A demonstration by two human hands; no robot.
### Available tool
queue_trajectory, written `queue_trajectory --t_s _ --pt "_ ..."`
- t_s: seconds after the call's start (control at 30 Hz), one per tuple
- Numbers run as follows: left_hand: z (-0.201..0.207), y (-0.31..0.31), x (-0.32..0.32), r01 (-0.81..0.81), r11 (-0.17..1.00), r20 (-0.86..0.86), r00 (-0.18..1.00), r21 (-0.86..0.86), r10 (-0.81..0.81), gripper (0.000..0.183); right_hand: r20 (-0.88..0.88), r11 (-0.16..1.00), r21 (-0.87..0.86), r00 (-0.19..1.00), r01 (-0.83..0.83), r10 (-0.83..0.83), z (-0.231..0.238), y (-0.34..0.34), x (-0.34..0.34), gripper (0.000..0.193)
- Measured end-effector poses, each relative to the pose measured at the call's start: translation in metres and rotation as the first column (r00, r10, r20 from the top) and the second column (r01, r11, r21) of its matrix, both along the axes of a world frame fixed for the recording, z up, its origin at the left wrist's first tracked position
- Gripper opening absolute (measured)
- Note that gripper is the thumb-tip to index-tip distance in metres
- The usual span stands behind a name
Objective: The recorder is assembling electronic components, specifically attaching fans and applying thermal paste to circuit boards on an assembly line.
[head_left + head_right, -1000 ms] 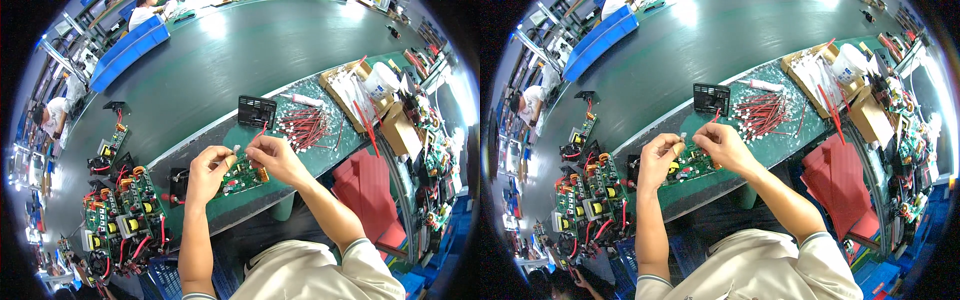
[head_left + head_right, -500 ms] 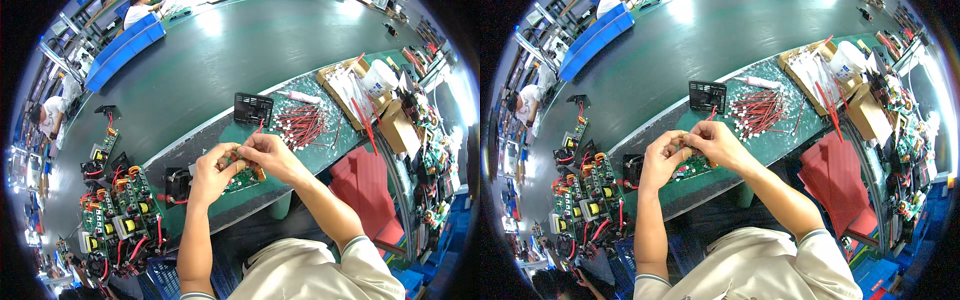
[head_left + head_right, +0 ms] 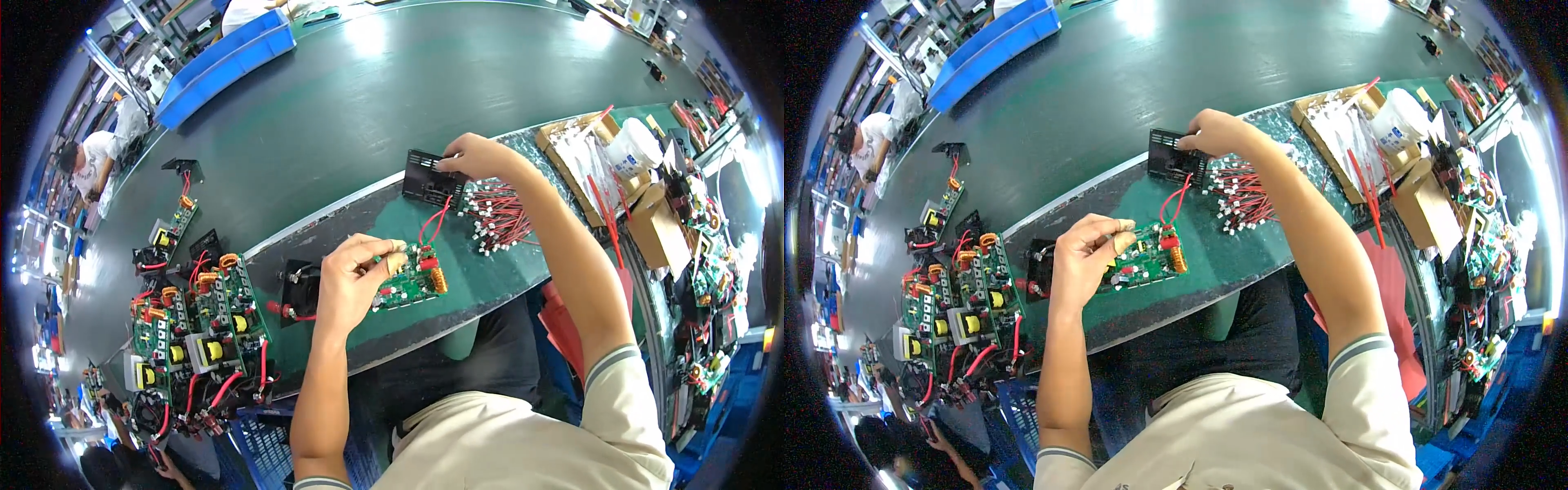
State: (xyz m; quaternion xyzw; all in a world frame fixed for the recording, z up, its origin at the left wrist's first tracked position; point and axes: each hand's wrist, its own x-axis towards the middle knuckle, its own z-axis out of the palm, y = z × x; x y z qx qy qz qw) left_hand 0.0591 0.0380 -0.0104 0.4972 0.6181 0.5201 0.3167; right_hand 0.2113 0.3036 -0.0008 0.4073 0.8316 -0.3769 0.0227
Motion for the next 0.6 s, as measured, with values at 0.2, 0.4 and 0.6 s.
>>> queue_trajectory --t_s 0.2,0.4,0.6 --pt "-0.006 -0.002 0.005 0.020 1.000 -0.002 1.000 0.004 -0.020 0.019 -0.151 0.947 0.319 0.985 -0.034 0.086 0.001 -0.015 -0.001 0.029" --pt "-0.005 0.001 0.027 0.003 0.996 -0.162 0.987 0.086 0.011 0.019 -0.738 0.889 -0.187 0.537 0.419 -0.409 -0.038 -0.130 0.048 0.022" --pt "-0.018 0.007 0.048 0.049 0.995 -0.451 0.893 0.088 -0.004 0.023 -0.742 0.771 -0.522 0.251 0.365 -0.622 -0.075 -0.192 0.057 0.043"
